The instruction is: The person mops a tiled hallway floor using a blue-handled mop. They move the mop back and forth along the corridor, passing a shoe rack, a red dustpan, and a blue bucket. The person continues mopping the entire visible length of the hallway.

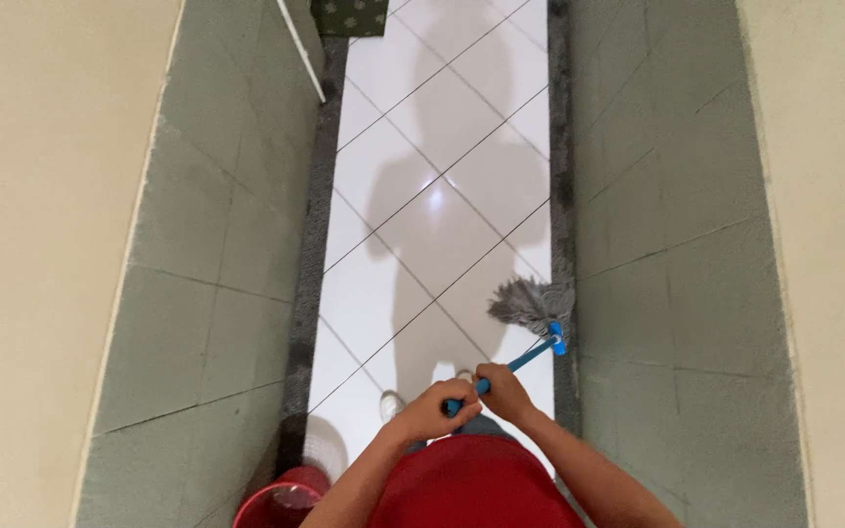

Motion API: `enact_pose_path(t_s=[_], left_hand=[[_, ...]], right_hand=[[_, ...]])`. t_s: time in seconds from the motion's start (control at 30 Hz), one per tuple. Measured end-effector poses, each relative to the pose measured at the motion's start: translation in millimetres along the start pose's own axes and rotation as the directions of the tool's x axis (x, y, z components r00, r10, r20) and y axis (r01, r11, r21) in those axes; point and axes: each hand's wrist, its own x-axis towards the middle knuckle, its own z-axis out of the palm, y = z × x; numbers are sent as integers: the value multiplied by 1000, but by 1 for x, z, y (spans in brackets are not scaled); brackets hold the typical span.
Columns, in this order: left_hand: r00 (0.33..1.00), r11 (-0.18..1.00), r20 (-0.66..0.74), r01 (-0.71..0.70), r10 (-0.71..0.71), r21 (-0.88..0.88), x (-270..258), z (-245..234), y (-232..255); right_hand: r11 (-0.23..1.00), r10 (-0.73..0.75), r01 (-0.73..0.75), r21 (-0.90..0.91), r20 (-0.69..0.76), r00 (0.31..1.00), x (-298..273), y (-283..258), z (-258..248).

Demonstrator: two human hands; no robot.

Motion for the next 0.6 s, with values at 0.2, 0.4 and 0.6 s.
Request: enact_pose_path(t_s=[0.2,0.4,0.6], left_hand=[[993,997,-115,-27,35,69,-73,-57,65],[921,988,-389,82,-24,134,-177,-96,82],[788,938,-610,141,86,316,-242,-106,103]], right_hand=[[993,-110,105,48,111,988,36,-72,60],[922,-373,345,175,168,912,83,-167,145],[864,-502,379,331,523,689,118,-252,209]])
